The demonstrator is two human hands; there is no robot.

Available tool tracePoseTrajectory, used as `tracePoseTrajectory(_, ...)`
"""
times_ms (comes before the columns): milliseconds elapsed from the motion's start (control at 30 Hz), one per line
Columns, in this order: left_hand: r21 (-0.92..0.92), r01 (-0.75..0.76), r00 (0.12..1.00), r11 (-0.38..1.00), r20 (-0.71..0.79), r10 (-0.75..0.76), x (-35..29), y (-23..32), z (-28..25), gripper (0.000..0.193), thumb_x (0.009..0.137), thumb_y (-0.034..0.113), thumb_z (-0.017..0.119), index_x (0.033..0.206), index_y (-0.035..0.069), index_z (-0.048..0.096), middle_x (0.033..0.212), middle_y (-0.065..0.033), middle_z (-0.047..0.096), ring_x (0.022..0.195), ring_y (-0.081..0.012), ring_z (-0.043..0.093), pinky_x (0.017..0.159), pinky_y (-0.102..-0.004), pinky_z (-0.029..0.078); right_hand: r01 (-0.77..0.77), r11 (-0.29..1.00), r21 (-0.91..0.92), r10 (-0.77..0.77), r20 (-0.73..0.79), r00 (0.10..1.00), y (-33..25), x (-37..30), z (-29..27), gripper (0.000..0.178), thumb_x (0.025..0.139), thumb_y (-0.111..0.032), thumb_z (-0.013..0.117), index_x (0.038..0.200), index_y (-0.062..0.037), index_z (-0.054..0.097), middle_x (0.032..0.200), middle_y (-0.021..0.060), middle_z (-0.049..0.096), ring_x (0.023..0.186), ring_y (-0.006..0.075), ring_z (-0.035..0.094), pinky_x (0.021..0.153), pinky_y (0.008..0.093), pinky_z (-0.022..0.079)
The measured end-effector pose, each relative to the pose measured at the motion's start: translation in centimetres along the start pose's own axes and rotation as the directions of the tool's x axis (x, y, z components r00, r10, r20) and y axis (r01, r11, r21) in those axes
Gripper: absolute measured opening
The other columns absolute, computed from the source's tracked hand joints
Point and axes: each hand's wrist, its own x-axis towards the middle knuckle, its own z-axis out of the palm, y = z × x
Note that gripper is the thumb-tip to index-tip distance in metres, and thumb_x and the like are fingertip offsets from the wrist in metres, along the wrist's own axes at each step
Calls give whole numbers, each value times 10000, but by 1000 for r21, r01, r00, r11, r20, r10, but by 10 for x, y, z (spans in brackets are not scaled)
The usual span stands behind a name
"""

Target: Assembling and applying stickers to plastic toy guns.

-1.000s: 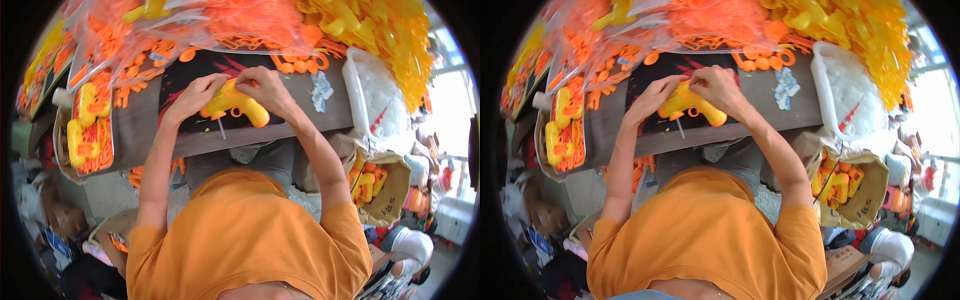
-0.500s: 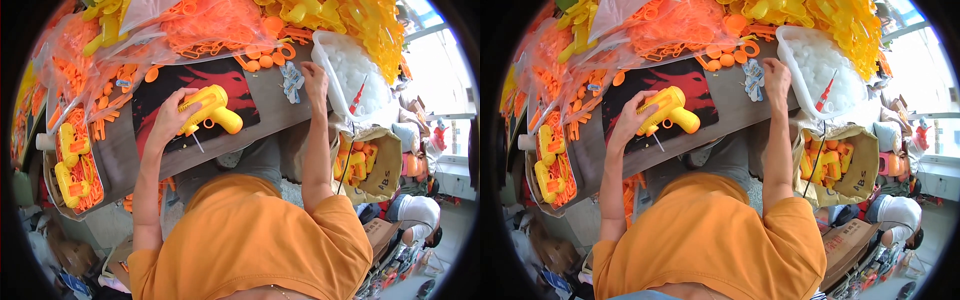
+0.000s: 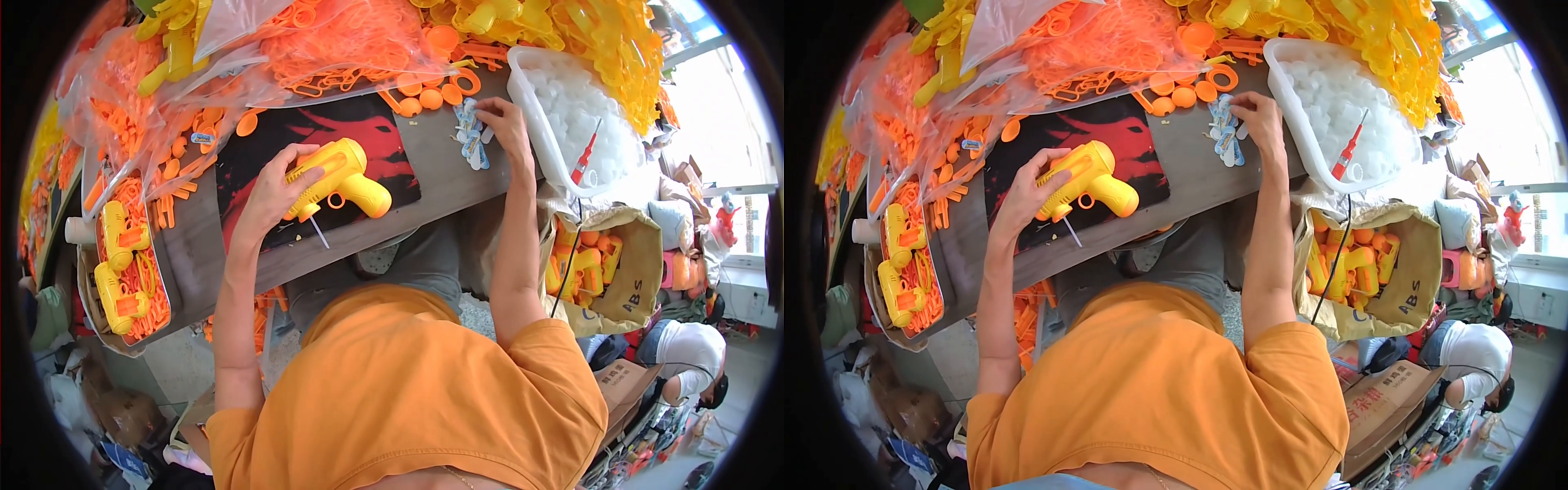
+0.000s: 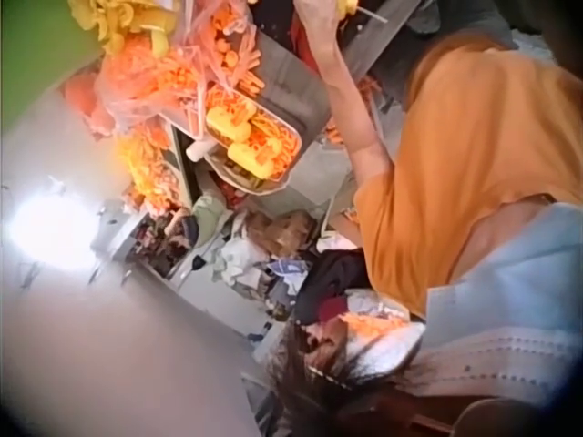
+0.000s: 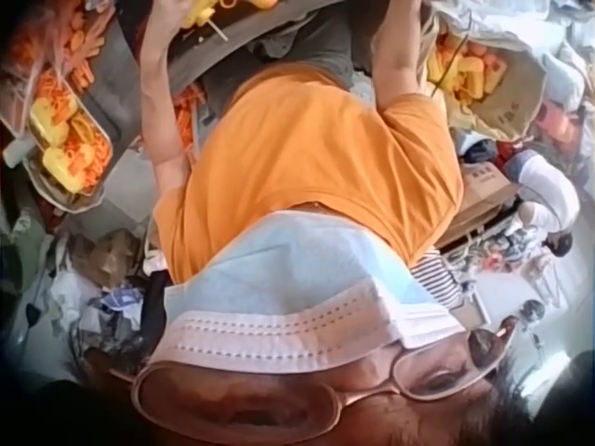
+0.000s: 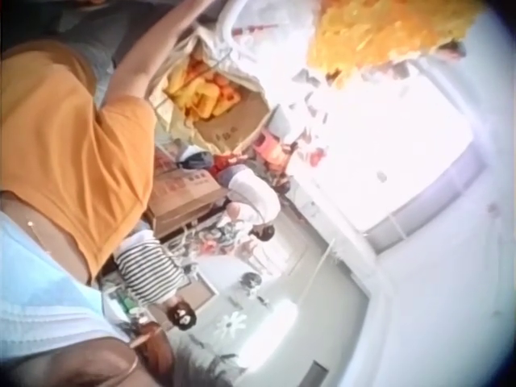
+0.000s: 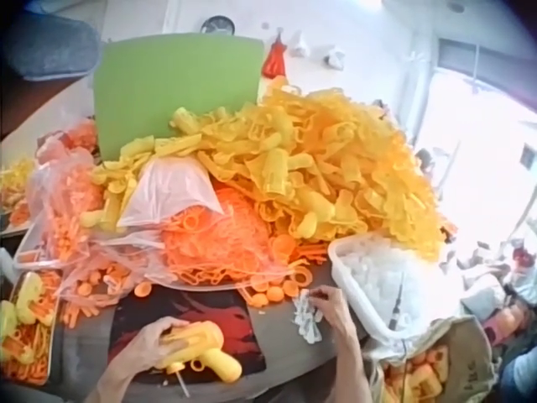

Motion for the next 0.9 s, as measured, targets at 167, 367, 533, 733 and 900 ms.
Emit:
tracePoseTrajectory(167,-10,-4,1000,1000,-2,4,0,1,1,410,913,214,660,1219,-32,541,1093,-67,603,1015,-107,546,895,-247,437,381,924,19,-380,-57,923,-15,9,14,214,812,-17,633,1016,7,693,875,109,702,783,160,649,714,288,501)
tracePoseTrajectory(367,-22,3,1000,1000,-2,-3,0,3,2,413,915,213,658,1222,-36,539,1101,-68,603,1020,-106,545,898,-246,434,29,977,-211,-59,-140,988,-25,-26,-5,253,811,-201,701,1009,-43,704,940,95,687,862,166,630,758,294,488)
tracePoseTrajectory(533,-21,18,1000,1000,-3,-18,-2,2,0,412,914,206,658,1225,-34,538,1098,-69,604,1020,-108,546,898,-249,435,41,831,-555,-253,-311,916,-8,-45,22,341,736,-357,765,903,-66,711,951,104,657,892,245,620,837,400,450)
tracePoseTrajectory(733,59,-42,997,997,-55,45,1,0,3,399,898,180,671,1223,-16,549,1108,-67,600,1032,-118,554,919,-261,438,31,955,-296,-100,-220,970,2,-27,17,276,696,-292,799,825,-63,711,986,93,663,956,287,601,861,479,409)
tracePoseTrajectory(900,223,-289,933,931,-151,326,5,17,16,362,805,134,728,1132,28,613,1082,-92,587,1043,-197,582,924,-306,457,163,986,-37,-167,-223,960,-9,-28,7,180,772,-145,758,854,-2,686,710,56,664,670,113,610,651,259,480)
